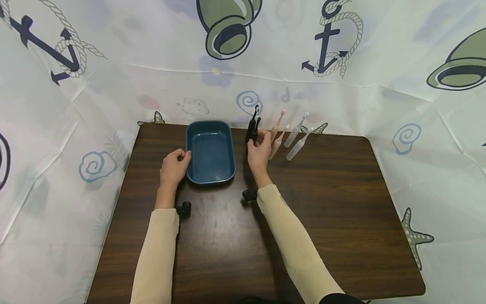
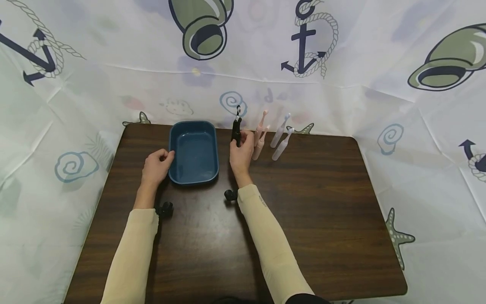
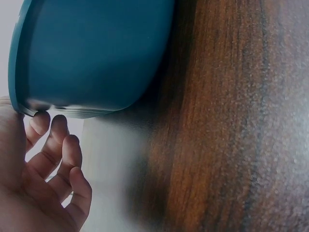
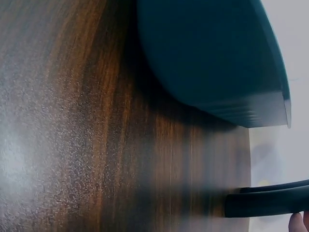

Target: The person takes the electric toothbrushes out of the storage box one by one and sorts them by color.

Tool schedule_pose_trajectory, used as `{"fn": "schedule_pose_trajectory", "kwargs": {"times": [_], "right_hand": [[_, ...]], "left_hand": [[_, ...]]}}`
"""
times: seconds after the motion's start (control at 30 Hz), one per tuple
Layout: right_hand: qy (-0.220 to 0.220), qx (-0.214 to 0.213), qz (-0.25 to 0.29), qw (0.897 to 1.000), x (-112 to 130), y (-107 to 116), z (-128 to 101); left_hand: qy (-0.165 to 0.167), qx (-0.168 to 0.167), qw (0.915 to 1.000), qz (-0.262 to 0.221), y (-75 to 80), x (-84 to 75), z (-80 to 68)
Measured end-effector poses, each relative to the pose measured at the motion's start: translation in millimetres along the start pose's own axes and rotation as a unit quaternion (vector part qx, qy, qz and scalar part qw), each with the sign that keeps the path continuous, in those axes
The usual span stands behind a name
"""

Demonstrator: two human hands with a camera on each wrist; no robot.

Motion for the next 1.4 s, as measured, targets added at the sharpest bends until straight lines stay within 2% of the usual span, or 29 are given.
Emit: {"fn": "schedule_pose_trajectory", "kwargs": {"times": [0.27, 0.57, 0.9, 1.1, 1.3, 1.4], "right_hand": [[-0.006, 0.007, -0.007, 1.000, -1, 2, 3], [-0.009, 0.022, -0.023, 0.999, -3, -1, 4], [0.028, 0.029, -0.072, 0.997, 6, -3, 1], [0.054, 0.024, -0.115, 0.992, 12, -4, -1], [0.060, 0.013, -0.119, 0.991, 19, 1, -5], [0.064, 0.017, -0.120, 0.991, 24, 1, -9]], "left_hand": [[0.000, -0.003, 1.0000, 0.000, 0.6, -0.9, 1.1], [0.005, 0.012, 0.9998, 0.012, -1.4, 0.4, 2.3], [0.014, 0.006, 0.9996, 0.025, 1.2, 3.6, 1.8], [0.020, 0.017, 0.9990, 0.037, 1.4, 5.6, 6.3], [0.033, 0.020, 0.9987, 0.032, 2.7, 7.8, 5.4], [0.026, 0.014, 0.9993, 0.022, 4.0, 4.6, 6.2]]}}
Point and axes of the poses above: each hand's wrist, its own z-axis towards the middle knuckle, its own y-axis out of the back of the hand, x = y × z, the point moved 10 cm from there along z, towards the middle knuckle, and after that the axes turned 15 degrees about -z, right-handed, at the moved point
